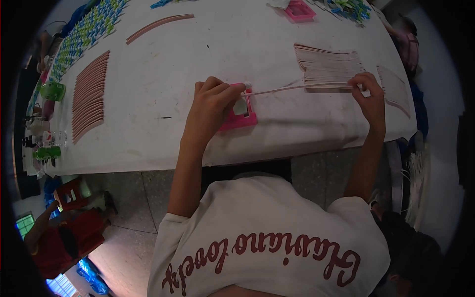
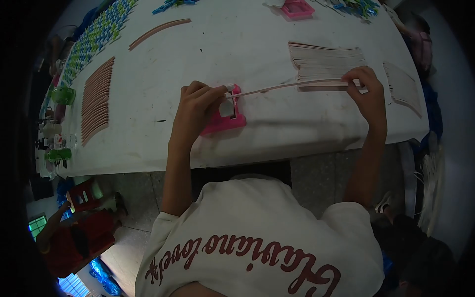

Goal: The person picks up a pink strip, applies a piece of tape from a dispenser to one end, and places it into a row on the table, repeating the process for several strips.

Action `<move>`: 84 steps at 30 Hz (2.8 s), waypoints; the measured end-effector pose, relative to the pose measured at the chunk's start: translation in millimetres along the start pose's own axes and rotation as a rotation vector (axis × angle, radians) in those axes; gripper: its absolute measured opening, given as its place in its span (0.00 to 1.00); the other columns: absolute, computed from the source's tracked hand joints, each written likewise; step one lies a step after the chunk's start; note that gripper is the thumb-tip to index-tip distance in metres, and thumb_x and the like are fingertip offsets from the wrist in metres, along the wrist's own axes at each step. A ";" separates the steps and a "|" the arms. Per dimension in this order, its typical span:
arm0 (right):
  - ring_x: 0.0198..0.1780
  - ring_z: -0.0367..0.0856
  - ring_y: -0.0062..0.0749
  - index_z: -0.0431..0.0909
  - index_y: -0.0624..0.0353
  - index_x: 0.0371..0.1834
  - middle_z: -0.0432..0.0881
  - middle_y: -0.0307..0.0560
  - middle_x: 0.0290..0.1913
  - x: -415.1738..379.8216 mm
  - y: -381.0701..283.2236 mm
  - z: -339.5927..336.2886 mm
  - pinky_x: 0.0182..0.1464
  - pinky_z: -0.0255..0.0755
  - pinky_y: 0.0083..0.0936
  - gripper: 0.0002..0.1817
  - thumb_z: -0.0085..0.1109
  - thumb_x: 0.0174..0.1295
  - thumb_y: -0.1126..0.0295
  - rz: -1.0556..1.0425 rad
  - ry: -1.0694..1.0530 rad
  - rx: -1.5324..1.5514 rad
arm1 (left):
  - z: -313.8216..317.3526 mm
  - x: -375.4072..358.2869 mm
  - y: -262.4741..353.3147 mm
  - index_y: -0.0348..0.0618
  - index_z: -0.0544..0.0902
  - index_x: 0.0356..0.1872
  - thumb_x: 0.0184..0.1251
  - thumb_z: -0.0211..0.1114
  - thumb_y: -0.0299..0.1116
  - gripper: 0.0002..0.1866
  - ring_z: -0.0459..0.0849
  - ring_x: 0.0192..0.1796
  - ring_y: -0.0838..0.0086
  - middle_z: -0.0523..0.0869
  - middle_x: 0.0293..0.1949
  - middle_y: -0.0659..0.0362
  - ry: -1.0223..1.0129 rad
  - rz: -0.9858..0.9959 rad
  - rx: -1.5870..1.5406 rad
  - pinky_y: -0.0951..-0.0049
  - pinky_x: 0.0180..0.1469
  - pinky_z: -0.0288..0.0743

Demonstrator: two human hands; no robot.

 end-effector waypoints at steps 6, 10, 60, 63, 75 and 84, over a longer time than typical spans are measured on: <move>0.43 0.77 0.28 0.83 0.58 0.42 0.82 0.40 0.40 -2.4 -13.4 -40.8 0.42 0.68 0.25 0.13 0.58 0.55 0.82 0.018 0.143 -0.158 | 4.5 21.6 17.7 0.44 0.83 0.52 0.58 0.72 0.23 0.19 0.82 0.38 0.74 0.89 0.34 0.61 0.006 -0.076 -0.365 0.72 0.47 0.73; 0.42 0.77 0.27 0.84 0.57 0.45 0.82 0.42 0.41 -10.8 -20.1 -55.0 0.43 0.69 0.24 0.15 0.57 0.56 0.82 0.024 0.049 -0.179 | 4.2 15.9 8.5 0.40 0.80 0.54 0.60 0.70 0.20 0.20 0.83 0.36 0.79 0.89 0.35 0.57 -0.079 -0.352 -1.061 0.79 0.39 0.75; 0.40 0.83 0.38 0.85 0.58 0.39 0.83 0.46 0.36 212.1 -133.5 255.6 0.46 0.77 0.33 0.10 0.62 0.53 0.77 -0.318 0.033 0.244 | -125.9 -14.8 -261.0 0.41 0.86 0.45 0.63 0.70 0.28 0.11 0.77 0.27 0.73 0.88 0.35 0.58 0.607 -0.409 0.089 0.73 0.31 0.74; 0.40 0.82 0.38 0.84 0.57 0.39 0.82 0.45 0.36 231.7 -138.0 263.2 0.46 0.77 0.33 0.09 0.62 0.54 0.76 -0.282 -0.020 0.277 | -139.3 2.2 -291.6 0.40 0.86 0.46 0.62 0.70 0.27 0.11 0.78 0.28 0.73 0.88 0.36 0.57 0.547 -0.380 0.074 0.73 0.33 0.74; 0.37 0.78 0.34 0.82 0.53 0.34 0.77 0.38 0.32 195.3 -158.3 215.0 0.38 0.76 0.31 0.11 0.66 0.47 0.77 -0.659 0.309 -0.283 | -157.7 -15.7 -215.8 0.41 0.83 0.39 0.56 0.70 0.22 0.09 0.80 0.40 0.67 0.83 0.38 0.61 0.444 0.036 0.619 0.67 0.40 0.78; 0.33 0.84 0.28 0.84 0.58 0.41 0.84 0.44 0.36 171.3 -160.8 211.0 0.39 0.81 0.23 0.08 0.65 0.58 0.78 -0.187 0.402 0.380 | -120.8 -29.2 -176.7 0.41 0.84 0.40 0.60 0.70 0.21 0.08 0.83 0.35 0.72 0.85 0.38 0.58 0.894 -0.136 0.403 0.73 0.34 0.78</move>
Point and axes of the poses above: each hand's wrist, its own x-axis towards the middle knuckle, its own z-axis out of the palm, y = z × x, the point moved 2 cm from there along x, towards the middle knuckle
